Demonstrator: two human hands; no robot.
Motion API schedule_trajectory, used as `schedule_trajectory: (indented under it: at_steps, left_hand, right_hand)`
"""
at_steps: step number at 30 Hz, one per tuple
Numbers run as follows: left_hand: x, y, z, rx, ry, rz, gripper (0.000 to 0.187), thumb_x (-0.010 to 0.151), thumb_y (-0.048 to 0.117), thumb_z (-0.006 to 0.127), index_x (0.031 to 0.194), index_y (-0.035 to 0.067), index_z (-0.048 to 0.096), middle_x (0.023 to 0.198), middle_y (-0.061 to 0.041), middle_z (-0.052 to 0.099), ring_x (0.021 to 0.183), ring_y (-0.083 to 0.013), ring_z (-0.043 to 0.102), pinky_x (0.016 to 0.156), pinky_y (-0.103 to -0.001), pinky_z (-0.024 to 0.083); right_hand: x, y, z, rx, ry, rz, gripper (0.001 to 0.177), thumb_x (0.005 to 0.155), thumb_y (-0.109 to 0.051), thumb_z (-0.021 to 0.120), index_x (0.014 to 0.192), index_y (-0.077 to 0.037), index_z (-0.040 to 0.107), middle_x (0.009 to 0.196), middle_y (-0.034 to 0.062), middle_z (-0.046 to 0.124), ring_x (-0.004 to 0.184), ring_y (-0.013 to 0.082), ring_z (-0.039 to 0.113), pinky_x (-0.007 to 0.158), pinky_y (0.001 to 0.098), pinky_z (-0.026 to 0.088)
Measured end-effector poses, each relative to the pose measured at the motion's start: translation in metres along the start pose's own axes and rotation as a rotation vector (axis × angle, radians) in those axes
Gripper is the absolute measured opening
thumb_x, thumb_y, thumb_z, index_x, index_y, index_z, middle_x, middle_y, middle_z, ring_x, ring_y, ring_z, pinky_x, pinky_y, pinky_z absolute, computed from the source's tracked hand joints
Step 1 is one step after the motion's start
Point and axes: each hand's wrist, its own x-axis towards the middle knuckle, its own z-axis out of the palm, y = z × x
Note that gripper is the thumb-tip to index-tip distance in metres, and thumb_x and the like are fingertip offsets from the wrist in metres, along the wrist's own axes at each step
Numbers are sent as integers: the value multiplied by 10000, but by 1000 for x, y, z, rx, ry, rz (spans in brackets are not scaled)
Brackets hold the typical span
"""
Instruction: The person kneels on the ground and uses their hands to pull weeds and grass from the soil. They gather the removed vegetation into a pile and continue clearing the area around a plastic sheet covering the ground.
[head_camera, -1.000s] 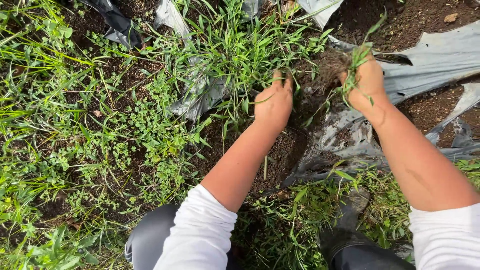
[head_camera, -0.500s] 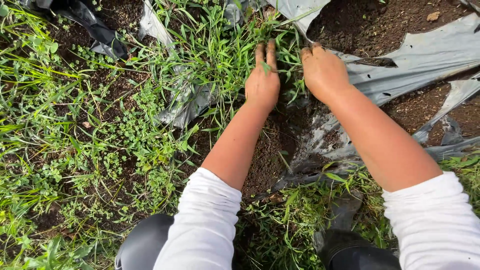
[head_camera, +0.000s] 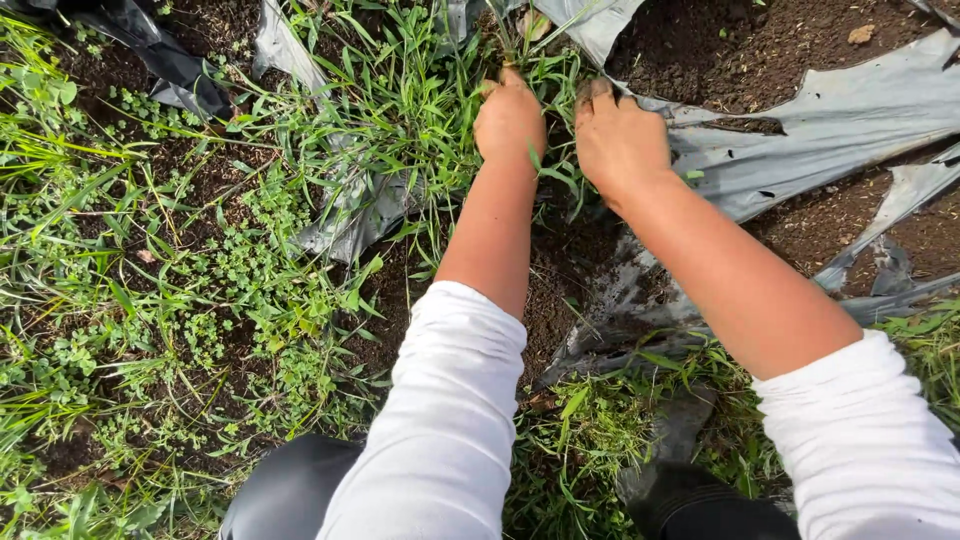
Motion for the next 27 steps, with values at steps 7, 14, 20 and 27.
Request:
schedule_trajectory:
  at_steps: [7,14,20,27]
  left_hand:
    - [-14,-14,-13,-867,-85,-478,686,1026,575,202,1437,118,506,1374,-199,596,1235,-388,584,1027,-508,485]
    - [-71,-45,44,-405,262,352,498,1012,90,455,1502,178,456,1513,-195,484,1334,-459,549,873,-634,605]
    - [-133,-44,22,-429,73,233,722,814,81,658,1502,183,463,1603,-141,265,1036,-417,665,757,-532,589]
    - [-107,-30,24,-315,247,192,759,866,424,754,1492,152,420,1593,-170,412,1066,-405,675,734,-530,587]
  right_hand:
    - [17,10,19,-3,90,5,325,958,-95,483,1212,-122,683,1158,146,684,920,308,712,593,427,590]
    - [-18,44,29,280,119,-174,305,959,-50,559,1189,87,704,1102,276,694,829,425,735,527,511,603]
    - [8,1,-72,922,109,265,580,1121,-424,342,1512,3,376,1393,291,546,1167,535,549,924,615,415]
    - [11,7,-5,278,1,-25,552,1001,-20,378,1540,-106,452,1486,245,490,1188,445,541,741,594,588]
